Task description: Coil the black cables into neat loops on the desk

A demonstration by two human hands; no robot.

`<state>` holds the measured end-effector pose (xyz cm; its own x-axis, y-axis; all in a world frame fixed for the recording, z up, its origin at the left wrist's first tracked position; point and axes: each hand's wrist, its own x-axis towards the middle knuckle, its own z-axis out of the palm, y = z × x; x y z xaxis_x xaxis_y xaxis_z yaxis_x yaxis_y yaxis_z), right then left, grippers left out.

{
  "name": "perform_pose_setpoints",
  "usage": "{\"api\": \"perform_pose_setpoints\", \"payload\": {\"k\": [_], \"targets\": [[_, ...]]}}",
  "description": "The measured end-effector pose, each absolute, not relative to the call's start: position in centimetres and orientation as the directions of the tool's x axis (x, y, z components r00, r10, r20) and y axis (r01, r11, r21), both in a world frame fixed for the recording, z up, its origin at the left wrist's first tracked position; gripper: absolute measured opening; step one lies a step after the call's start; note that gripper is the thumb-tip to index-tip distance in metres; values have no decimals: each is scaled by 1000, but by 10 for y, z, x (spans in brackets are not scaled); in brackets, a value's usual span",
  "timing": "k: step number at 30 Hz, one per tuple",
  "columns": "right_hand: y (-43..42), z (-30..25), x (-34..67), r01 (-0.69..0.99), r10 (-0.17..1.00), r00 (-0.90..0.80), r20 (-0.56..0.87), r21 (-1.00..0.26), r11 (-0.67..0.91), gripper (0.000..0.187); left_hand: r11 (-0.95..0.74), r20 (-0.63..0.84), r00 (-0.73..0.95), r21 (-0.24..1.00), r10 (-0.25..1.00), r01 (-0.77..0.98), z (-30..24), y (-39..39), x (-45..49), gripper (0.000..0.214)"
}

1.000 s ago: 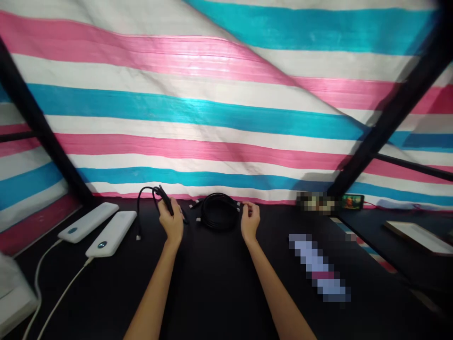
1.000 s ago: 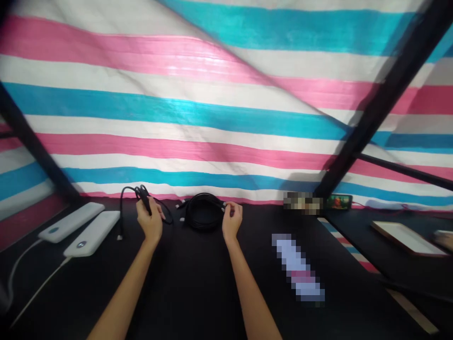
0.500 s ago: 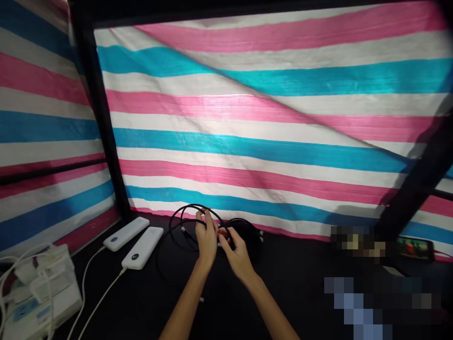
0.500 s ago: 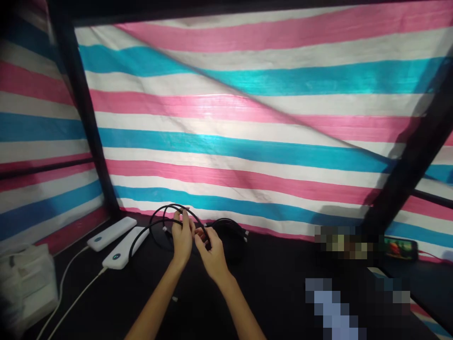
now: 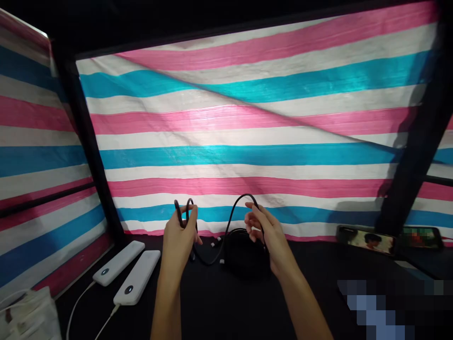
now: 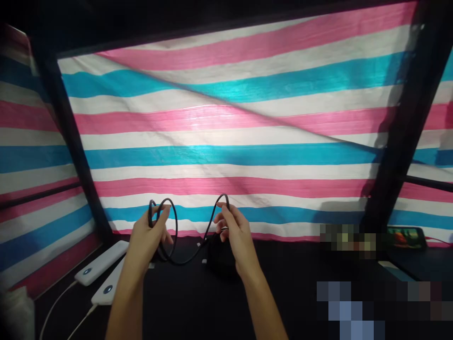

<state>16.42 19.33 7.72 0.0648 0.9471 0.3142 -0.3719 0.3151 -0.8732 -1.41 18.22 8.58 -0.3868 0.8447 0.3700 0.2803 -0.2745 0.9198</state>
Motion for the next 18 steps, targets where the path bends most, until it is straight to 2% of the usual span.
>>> {"api": "perform_pose_setpoints", "payload": {"k": [3,10,12,14,16,18], "targets": [[192,83,185,-205,918,59,392,-896,395,35,-276,383,-406,914,830,298,86,187,-17,56],[184,87,199,24,816,216,536,-839,544,32,-290,414,-423,899,806,327,91,186,-10,62],[182,86,192,90,820,131,557,-830,550,33,-249,366,-322,902,873,352,87,190,-5,63],[180,84,183,145,844,-52,534,-832,535,32,-211,277,-157,916,948,341,83,196,1,65],[179,81,174,200,848,-217,484,-828,524,29,-196,209,-21,945,978,262,79,202,7,67],[178,77,166,251,834,-289,470,-803,540,26,-181,180,23,973,983,145,78,206,12,69]]}}
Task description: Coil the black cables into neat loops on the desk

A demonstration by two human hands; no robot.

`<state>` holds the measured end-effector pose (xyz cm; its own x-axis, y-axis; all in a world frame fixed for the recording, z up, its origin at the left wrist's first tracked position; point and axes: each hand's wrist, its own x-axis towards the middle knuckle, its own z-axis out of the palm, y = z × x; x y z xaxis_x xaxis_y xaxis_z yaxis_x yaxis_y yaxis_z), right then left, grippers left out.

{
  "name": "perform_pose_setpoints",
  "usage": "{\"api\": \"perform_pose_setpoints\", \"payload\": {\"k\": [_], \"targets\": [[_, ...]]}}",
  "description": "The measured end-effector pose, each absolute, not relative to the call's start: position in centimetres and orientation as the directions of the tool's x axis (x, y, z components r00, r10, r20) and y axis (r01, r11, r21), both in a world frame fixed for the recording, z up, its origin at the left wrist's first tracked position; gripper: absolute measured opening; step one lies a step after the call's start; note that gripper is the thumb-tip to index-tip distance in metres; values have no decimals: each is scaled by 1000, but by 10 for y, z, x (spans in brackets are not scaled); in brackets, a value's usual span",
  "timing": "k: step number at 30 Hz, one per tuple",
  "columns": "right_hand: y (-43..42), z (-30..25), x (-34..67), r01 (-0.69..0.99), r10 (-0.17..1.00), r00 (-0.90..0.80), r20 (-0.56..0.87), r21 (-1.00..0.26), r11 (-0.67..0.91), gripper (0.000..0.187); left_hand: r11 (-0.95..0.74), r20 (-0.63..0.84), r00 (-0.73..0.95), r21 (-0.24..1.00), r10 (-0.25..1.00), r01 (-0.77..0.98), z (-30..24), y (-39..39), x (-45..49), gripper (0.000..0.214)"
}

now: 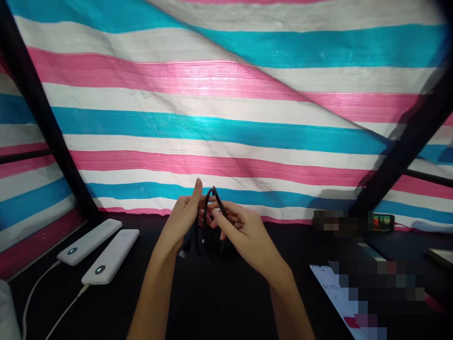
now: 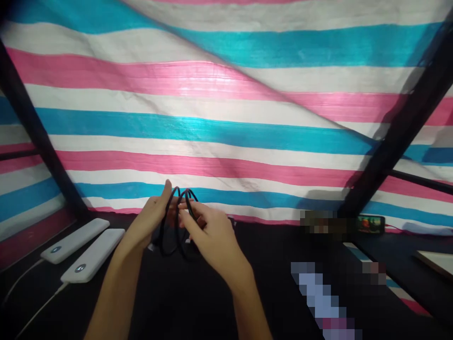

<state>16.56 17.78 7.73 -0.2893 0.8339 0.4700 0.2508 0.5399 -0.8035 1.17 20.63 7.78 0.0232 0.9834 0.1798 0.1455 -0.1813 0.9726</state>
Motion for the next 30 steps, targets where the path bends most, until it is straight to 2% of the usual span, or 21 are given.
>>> {"api": "perform_pose_setpoints", "payload": {"k": [3,6,9,12,15,18,21,25,28,30], "targets": [[176,75,156,373,810,-320,492,-720,585,20,-174,175,-21,984,984,42,79,208,15,65],[172,76,149,509,798,-341,498,-616,602,17,-215,221,-86,974,972,70,79,206,16,49],[169,79,143,610,806,-329,492,-541,579,16,-234,244,-83,965,966,122,80,204,16,39],[166,80,144,596,787,-391,477,-520,611,19,-249,263,-54,951,963,183,81,203,11,38],[162,81,152,484,751,-441,492,-574,660,21,-323,388,-123,874,913,364,84,200,2,37],[161,82,161,452,742,-341,577,-591,668,30,-362,537,-182,745,823,560,87,193,-5,28],[167,80,165,502,703,-202,682,-545,672,49,-399,658,-234,661,716,635,89,183,-3,22],[185,70,165,597,636,-56,770,-485,639,72,-475,834,-235,490,499,731,86,171,10,22],[196,63,164,567,589,36,807,-502,653,65,-531,908,-161,362,388,766,86,164,22,20],[198,63,165,465,584,75,809,-546,697,43,-538,920,-139,332,366,775,86,159,29,21]]}}
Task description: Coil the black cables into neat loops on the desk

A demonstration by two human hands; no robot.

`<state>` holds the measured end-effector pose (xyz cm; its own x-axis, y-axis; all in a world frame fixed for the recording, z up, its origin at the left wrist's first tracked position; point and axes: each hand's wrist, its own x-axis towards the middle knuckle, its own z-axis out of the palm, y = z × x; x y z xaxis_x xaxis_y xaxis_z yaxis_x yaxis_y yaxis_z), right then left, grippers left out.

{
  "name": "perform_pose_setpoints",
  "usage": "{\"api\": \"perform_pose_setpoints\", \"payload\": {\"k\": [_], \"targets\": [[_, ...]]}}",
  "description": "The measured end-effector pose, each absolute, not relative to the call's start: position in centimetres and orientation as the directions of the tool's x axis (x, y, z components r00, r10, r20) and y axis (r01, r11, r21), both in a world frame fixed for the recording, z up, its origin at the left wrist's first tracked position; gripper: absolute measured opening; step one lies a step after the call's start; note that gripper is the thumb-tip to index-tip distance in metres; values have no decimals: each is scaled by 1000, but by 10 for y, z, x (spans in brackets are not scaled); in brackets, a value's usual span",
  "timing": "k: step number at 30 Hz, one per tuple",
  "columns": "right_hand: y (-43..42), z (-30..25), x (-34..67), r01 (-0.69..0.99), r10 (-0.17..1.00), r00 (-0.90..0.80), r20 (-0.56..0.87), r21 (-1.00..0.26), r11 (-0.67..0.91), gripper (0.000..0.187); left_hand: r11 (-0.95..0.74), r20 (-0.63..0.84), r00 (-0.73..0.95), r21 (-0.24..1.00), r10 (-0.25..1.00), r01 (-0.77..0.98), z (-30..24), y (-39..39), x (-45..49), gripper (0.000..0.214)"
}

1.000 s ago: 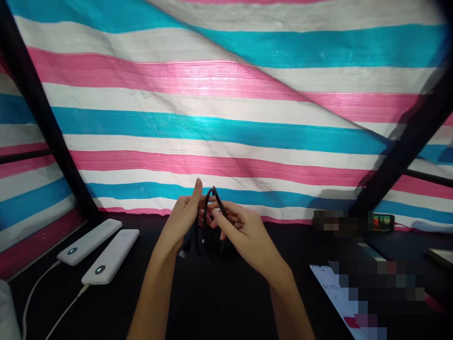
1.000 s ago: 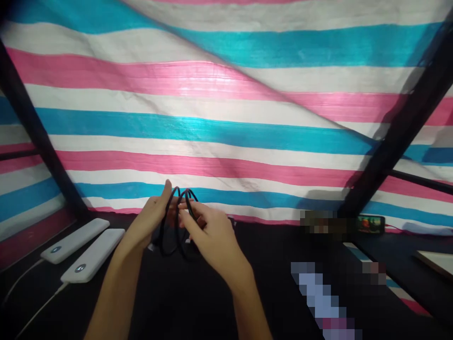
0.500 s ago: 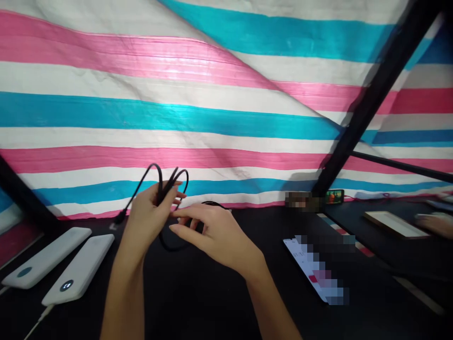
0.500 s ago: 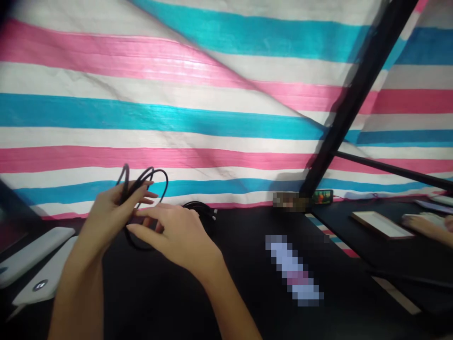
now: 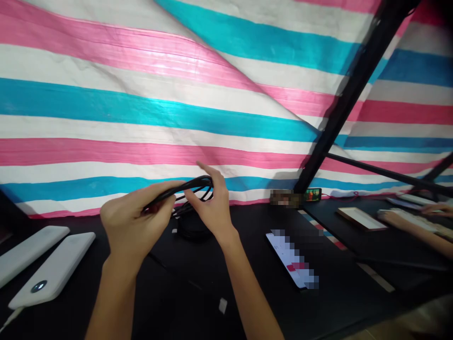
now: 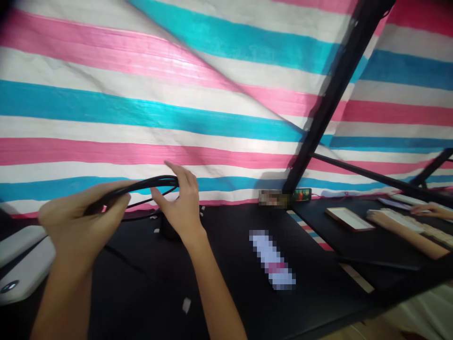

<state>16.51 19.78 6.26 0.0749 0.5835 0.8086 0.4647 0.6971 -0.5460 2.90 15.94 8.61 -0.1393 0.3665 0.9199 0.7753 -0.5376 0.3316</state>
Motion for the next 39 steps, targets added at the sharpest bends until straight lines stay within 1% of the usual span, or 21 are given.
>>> {"api": "perform_pose_setpoints", "payload": {"k": [2,3,5,7,10,13,15,17,21,24,27,30,33,36,39], "targets": [[195,65,166,354,619,109,778,-612,707,14,-520,913,-166,354,373,778,86,157,32,20],[192,66,166,309,645,126,754,-648,697,13,-511,907,-194,376,374,773,85,157,32,19],[186,69,164,235,690,158,707,-705,669,30,-515,891,-266,433,368,740,84,160,30,18],[181,70,162,167,711,173,682,-732,661,36,-545,857,-333,508,392,667,83,167,27,23],[179,71,160,96,733,191,653,-755,648,33,-563,760,-382,648,526,513,82,180,25,30],[182,70,162,-4,760,271,591,-789,615,29,-529,658,-383,751,648,395,78,195,26,26],[185,70,163,-97,749,355,560,-775,625,29,-476,587,-375,806,718,351,72,206,27,26],[185,70,163,-166,718,436,543,-735,657,33,-415,511,-342,853,789,318,66,215,27,30],[184,71,162,-197,680,538,498,-710,676,38,-298,391,-250,892,886,340,59,223,29,41],[184,71,161,-199,653,590,475,-698,688,38,-193,311,-250,895,917,402,60,220,30,46],[184,71,161,-200,610,632,478,-660,724,36,-132,272,-258,881,927,455,61,214,29,48],[183,71,159,-220,600,635,487,-630,745,34,-63,199,-235,873,951,484,59,212,26,48],[184,69,157,-232,625,586,516,-631,740,34,-23,127,-184,875,975,484,54,215,24,52],[185,66,155,-249,671,489,558,-647,720,39,-48,97,-103,914,990,402,50,218,24,54],[186,65,154,-302,720,377,583,-657,690,43,-79,61,73,957,995,280,50,219,25,51]]}}
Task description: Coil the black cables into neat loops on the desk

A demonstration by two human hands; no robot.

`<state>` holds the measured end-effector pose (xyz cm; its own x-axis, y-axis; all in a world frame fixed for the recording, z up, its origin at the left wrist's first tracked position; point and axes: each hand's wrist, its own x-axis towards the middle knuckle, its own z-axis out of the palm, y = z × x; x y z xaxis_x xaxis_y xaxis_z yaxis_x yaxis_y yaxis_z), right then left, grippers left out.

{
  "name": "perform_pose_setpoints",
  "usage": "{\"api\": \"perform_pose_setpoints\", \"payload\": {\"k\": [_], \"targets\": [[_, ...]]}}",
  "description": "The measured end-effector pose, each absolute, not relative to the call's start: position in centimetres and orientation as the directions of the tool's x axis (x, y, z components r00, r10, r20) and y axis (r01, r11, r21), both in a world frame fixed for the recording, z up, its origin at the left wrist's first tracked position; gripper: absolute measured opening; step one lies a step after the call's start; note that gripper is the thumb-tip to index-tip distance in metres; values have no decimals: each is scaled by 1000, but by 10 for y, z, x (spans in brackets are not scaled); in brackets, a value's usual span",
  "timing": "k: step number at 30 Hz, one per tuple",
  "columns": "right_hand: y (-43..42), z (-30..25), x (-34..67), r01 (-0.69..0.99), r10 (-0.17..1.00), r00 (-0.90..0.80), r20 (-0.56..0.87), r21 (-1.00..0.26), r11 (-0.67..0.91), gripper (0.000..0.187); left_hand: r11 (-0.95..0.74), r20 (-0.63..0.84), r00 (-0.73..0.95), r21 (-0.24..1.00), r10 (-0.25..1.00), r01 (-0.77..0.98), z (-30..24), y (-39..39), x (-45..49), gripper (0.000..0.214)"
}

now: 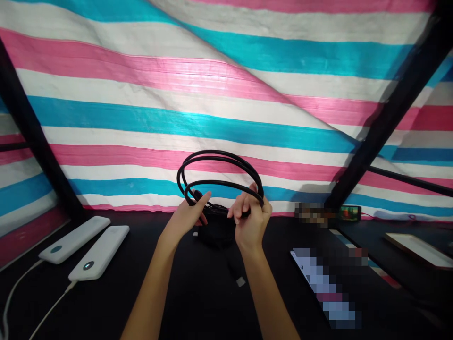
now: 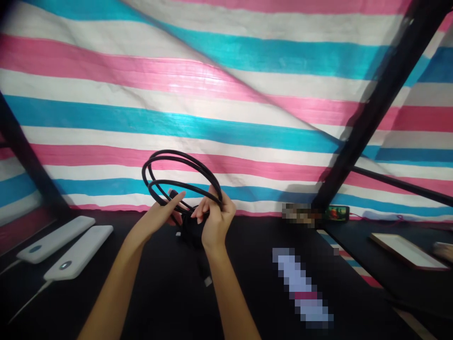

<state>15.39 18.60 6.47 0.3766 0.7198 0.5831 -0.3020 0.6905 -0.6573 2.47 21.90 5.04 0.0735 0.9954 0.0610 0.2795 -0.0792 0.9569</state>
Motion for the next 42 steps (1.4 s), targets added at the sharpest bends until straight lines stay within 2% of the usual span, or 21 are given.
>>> {"api": "perform_pose_setpoints", "payload": {"k": [3,7,10,13,16,17,19,23,25,28,30,33,38,42], "targets": [[186,65,153,-347,763,260,591,-681,645,46,-158,138,133,976,981,150,54,219,25,44],[187,68,154,-390,808,48,587,-734,556,50,-273,277,29,958,961,-89,59,222,23,27],[187,69,156,-400,833,-87,547,-785,473,45,-341,337,-63,903,940,-262,59,225,20,14],[188,68,158,-367,845,-108,523,-811,455,33,-380,350,-153,881,924,-281,57,228,15,10],[189,68,161,-255,840,-64,538,-823,507,19,-394,345,-223,889,912,-233,56,230,10,6],[190,68,162,-201,834,-47,550,-823,531,21,-396,344,-248,895,906,-206,55,230,9,5],[191,67,162,-82,817,-15,577,-815,574,33,-404,360,-306,910,881,-93,55,230,7,7],[191,64,160,124,770,7,638,-764,633,56,-415,491,-337,867,803,274,53,228,9,17],[191,63,160,241,727,-10,686,-704,668,53,-410,530,-309,831,790,376,51,228,12,18],[192,63,163,365,637,-44,770,-581,728,35,-400,538,-287,814,793,421,50,229,17,18],[194,63,167,378,602,-70,795,-537,754,25,-391,530,-272,813,803,431,51,230,19,18],[197,62,170,367,627,-114,771,-554,747,21,-398,539,-217,788,814,470,53,231,19,19],[200,55,161,365,721,-133,680,-643,674,19,-483,637,-47,629,770,610,52,230,20,24],[201,52,158,337,781,-111,615,-716,611,48,-526,633,108,524,767,670,51,231,19,31]]}}
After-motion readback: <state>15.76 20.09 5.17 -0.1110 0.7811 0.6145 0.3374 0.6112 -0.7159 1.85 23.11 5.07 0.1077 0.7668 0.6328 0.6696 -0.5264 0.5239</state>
